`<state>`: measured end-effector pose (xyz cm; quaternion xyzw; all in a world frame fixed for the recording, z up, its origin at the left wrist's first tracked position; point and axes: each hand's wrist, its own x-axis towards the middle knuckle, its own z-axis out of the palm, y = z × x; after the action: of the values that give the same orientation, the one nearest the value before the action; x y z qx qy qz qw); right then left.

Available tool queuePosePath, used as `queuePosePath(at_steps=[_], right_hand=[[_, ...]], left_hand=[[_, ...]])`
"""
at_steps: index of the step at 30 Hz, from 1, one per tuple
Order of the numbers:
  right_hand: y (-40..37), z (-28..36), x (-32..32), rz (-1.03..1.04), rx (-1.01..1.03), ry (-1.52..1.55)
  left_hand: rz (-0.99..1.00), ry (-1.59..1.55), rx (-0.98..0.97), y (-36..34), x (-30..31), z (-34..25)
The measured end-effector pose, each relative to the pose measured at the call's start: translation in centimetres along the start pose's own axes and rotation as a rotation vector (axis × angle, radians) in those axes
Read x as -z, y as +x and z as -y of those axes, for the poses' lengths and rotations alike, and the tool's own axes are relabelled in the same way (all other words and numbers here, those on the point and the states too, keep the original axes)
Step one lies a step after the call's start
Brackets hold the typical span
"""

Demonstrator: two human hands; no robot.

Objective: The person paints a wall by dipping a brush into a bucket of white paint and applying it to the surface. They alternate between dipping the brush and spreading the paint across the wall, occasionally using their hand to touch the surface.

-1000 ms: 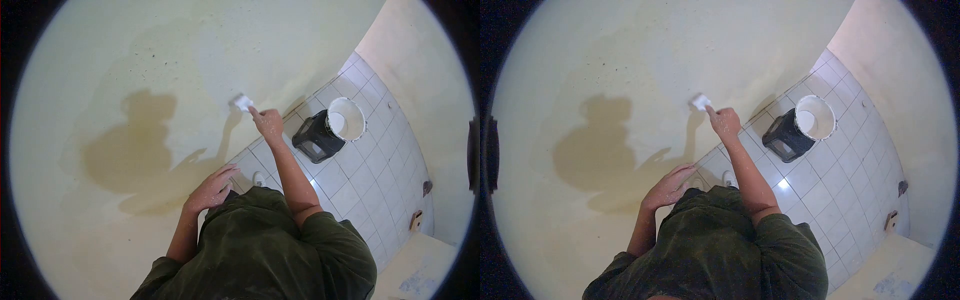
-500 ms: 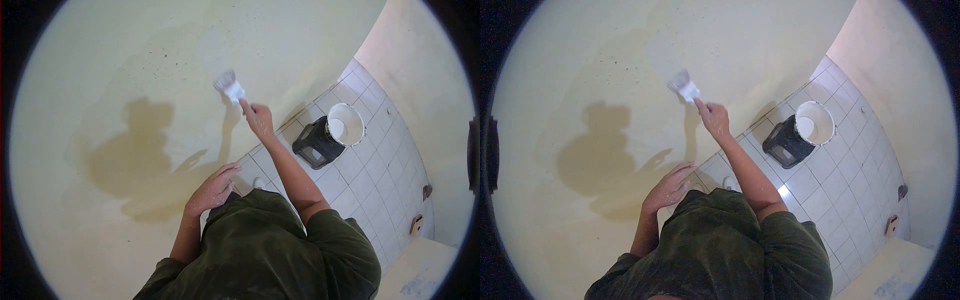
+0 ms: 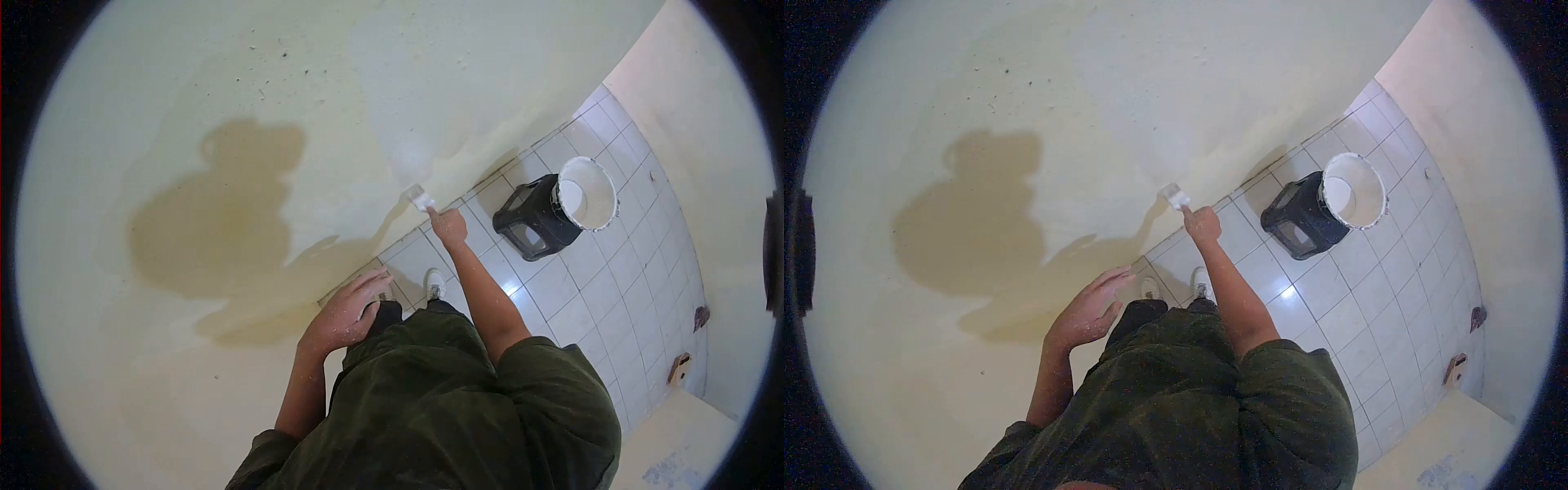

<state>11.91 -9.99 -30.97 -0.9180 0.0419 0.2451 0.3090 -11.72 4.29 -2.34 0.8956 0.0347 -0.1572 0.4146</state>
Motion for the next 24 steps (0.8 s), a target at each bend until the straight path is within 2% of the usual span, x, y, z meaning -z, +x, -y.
queuePosePath(at_steps=[5, 8, 9, 14, 24], right_hand=[[-4.6, 7.9, 8.3, -0.156, 0.243, 0.160], [-9.6, 13.3, 15.7, -0.019, 0.218, 0.220], [-10.8, 14.3, 17.3, -0.029, 0.236, 0.283], [-15.7, 19.3, 23.0, -0.131, 0.403, 0.628], [-25.3, 30.8, 34.4, -0.334, 0.660, 1.002]], left_hand=[[0.009, 0.004, -0.070, 0.0, 0.2, 1.3], [0.000, 0.021, -0.176, 0.0, 0.7, 1.6], [0.003, 0.016, -0.195, 0.0, 1.0, 1.5], [0.030, 0.027, -0.264, -0.6, 3.1, 1.5], [0.090, 0.009, -0.352, -0.6, 6.8, 2.5]])
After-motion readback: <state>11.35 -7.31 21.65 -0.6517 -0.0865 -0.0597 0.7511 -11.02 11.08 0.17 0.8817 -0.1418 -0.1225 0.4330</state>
